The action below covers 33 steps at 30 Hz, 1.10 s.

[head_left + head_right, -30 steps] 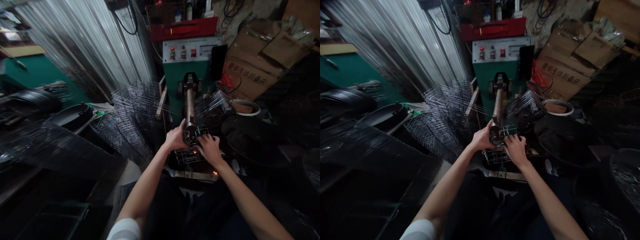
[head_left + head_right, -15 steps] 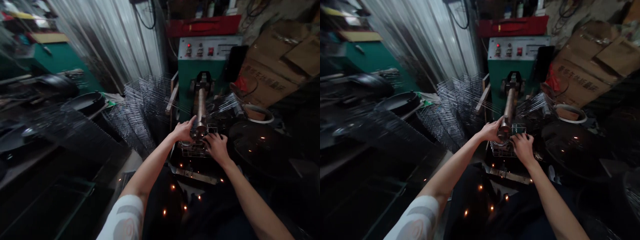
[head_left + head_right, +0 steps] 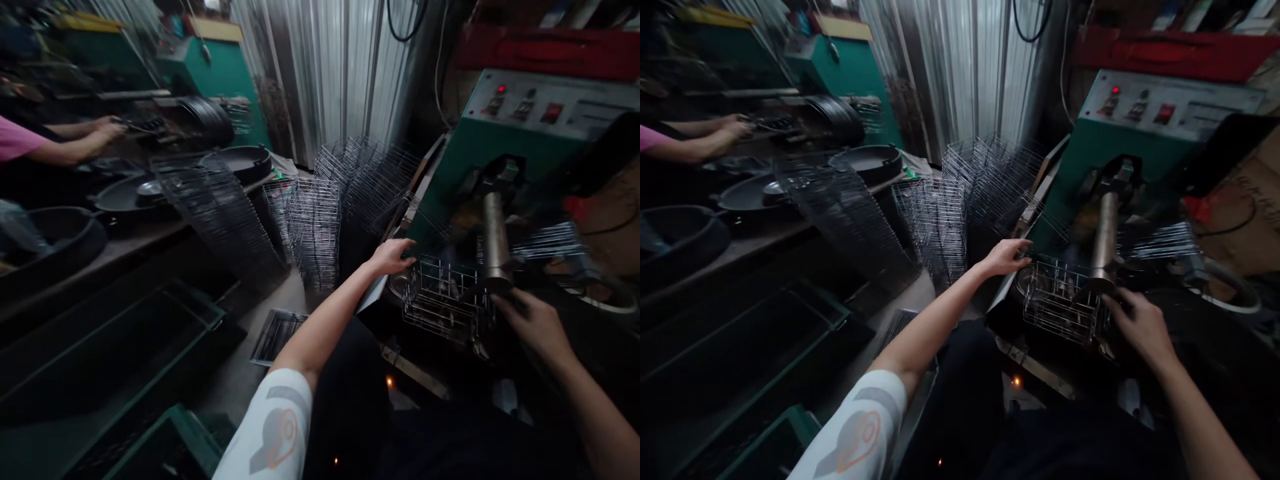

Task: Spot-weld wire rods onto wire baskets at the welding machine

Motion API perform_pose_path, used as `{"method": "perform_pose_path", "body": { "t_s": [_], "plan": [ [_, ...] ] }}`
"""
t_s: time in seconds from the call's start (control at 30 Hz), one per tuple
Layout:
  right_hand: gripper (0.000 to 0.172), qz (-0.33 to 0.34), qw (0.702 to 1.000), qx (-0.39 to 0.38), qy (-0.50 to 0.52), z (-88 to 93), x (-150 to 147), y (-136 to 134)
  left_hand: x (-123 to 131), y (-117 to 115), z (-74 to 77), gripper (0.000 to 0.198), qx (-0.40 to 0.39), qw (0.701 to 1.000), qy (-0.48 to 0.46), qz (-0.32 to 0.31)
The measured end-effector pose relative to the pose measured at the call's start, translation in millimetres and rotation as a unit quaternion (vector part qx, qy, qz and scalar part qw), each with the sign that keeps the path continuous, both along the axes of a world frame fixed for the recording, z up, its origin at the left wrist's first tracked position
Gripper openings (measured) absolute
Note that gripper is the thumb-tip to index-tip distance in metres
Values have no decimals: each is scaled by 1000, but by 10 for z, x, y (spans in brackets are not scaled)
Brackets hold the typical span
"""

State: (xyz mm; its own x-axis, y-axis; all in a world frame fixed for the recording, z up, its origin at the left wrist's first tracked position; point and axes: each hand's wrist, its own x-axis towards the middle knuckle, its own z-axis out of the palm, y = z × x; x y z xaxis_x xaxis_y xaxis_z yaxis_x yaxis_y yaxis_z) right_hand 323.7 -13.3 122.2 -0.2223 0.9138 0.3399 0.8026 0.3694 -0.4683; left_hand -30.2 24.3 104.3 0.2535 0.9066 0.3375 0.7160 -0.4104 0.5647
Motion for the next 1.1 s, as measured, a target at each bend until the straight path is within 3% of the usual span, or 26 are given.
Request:
{"method": "perform_pose_path", "body": {
  "t_s": [0.1, 0.23, 0.4, 0.53, 0.63, 0.73, 0.8, 0.87, 0.97, 1.03, 1.1],
  "plan": [
    [35, -38, 999, 5, -20, 131, 66, 357, 61, 113, 7, 43, 7, 1000, 19, -2],
    [24, -35, 993, -99, -57, 183, 112, 787, 292, 342, 168, 39, -14, 989, 132, -63],
    [23, 39, 984, -165, -45, 138, 185, 1053, 540, 592, 294, 20, -61, 971, 209, -102],
    [33, 110, 973, -204, -19, 55, 206, 1232, 703, 722, 349, 17, -66, 967, 237, -68],
    [42, 107, 974, -197, 4, -8, 234, 1340, 741, 681, 468, 25, -48, 970, 237, -16],
    [53, 105, 968, -224, 47, -25, 347, 1295, 614, 353, 527, 41, 5, 982, 187, 30],
    [58, 118, 954, -261, 88, -22, 445, 1165, 494, -49, 414, 35, 60, 993, 72, 78],
    [60, 117, 944, -276, 139, -40, 517, 1006, 437, -514, 137, 25, 60, 991, -48, 112],
    [64, 56, 940, -254, 219, -123, 562, 827, 585, -1056, -445, 26, -111, 968, -180, 134],
    [67, 14, 936, -243, 254, -177, 596, 764, 826, -1193, -756, 30, -214, 915, -313, 136],
    [67, -14, 934, -236, 268, -183, 643, 710, 1108, -1170, -889, 40, -305, 825, -457, 132]
  ]
}}
